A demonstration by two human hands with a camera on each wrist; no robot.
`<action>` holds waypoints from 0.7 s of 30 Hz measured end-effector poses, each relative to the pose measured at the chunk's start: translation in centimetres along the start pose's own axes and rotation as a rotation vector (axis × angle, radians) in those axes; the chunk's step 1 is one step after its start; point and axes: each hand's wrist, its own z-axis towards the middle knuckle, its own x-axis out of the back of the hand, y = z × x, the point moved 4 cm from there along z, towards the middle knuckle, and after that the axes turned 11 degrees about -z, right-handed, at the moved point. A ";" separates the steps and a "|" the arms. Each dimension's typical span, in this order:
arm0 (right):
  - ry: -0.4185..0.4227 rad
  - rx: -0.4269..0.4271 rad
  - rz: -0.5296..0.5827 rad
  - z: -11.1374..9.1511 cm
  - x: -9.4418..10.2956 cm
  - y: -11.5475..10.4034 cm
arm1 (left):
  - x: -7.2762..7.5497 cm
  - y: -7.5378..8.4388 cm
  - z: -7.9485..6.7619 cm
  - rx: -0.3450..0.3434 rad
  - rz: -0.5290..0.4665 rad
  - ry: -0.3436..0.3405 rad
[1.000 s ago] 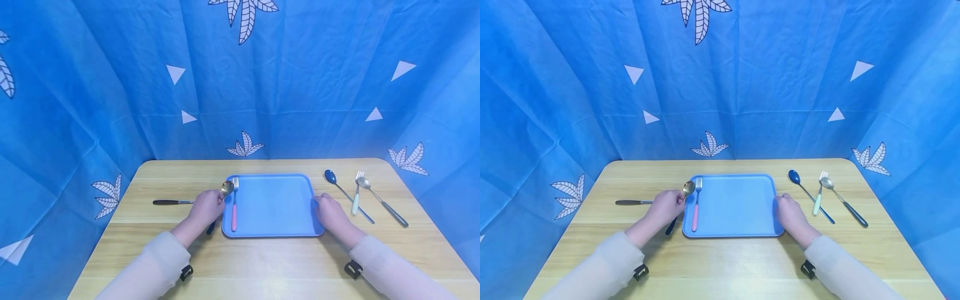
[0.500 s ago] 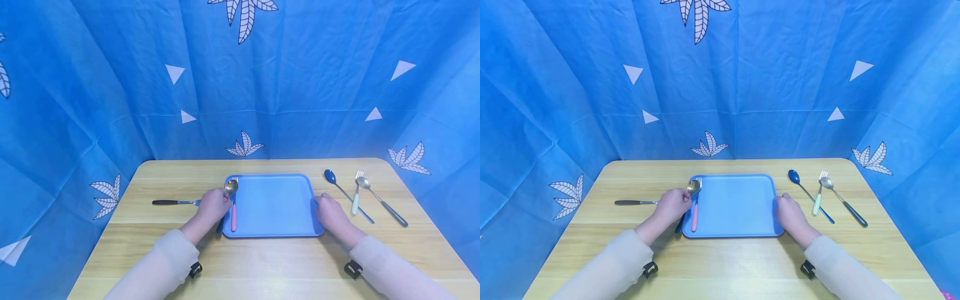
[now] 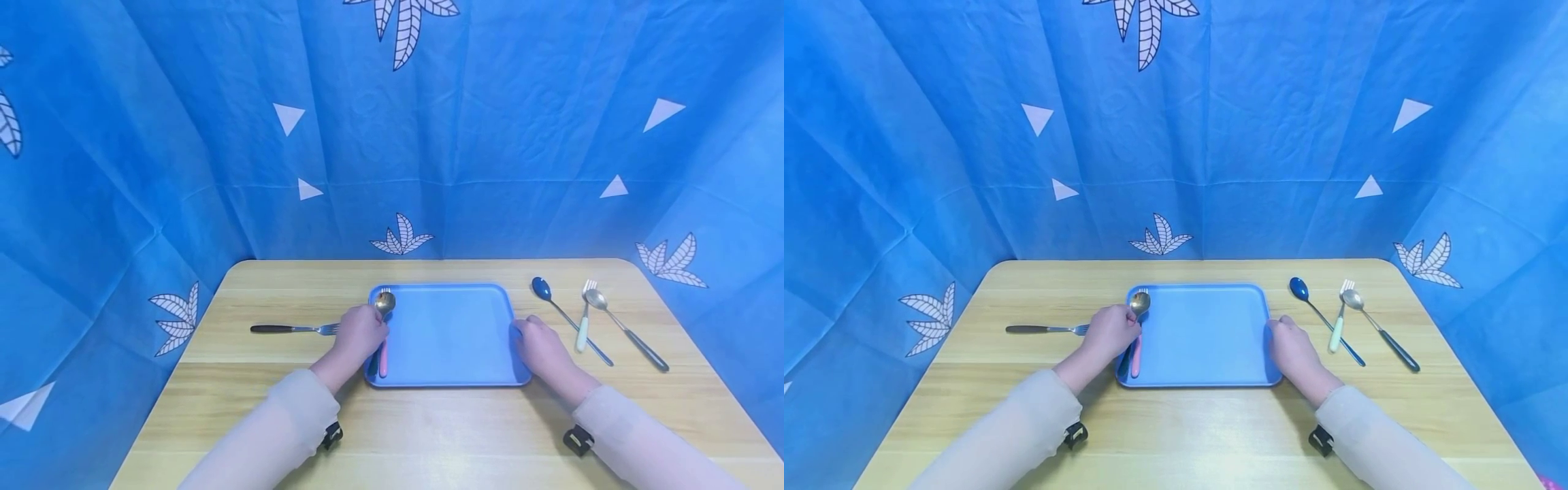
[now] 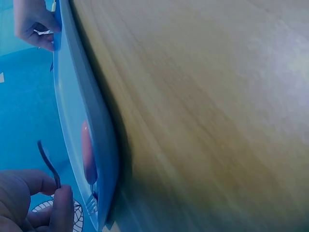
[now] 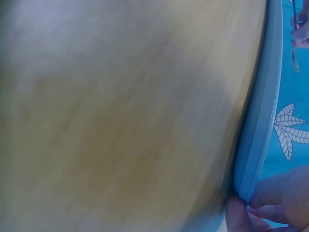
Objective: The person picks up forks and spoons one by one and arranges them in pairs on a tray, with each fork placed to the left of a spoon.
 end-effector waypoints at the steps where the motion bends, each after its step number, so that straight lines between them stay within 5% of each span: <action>1: 0.001 0.000 0.000 0.0 0.0 0.0 | -0.1 0.0 0.1 -0.004 0.004 0.000; 21: 0.000 -0.006 -0.004 -0.1 -0.1 0.0 | -1.9 1.0 0.8 0.058 -0.015 -0.012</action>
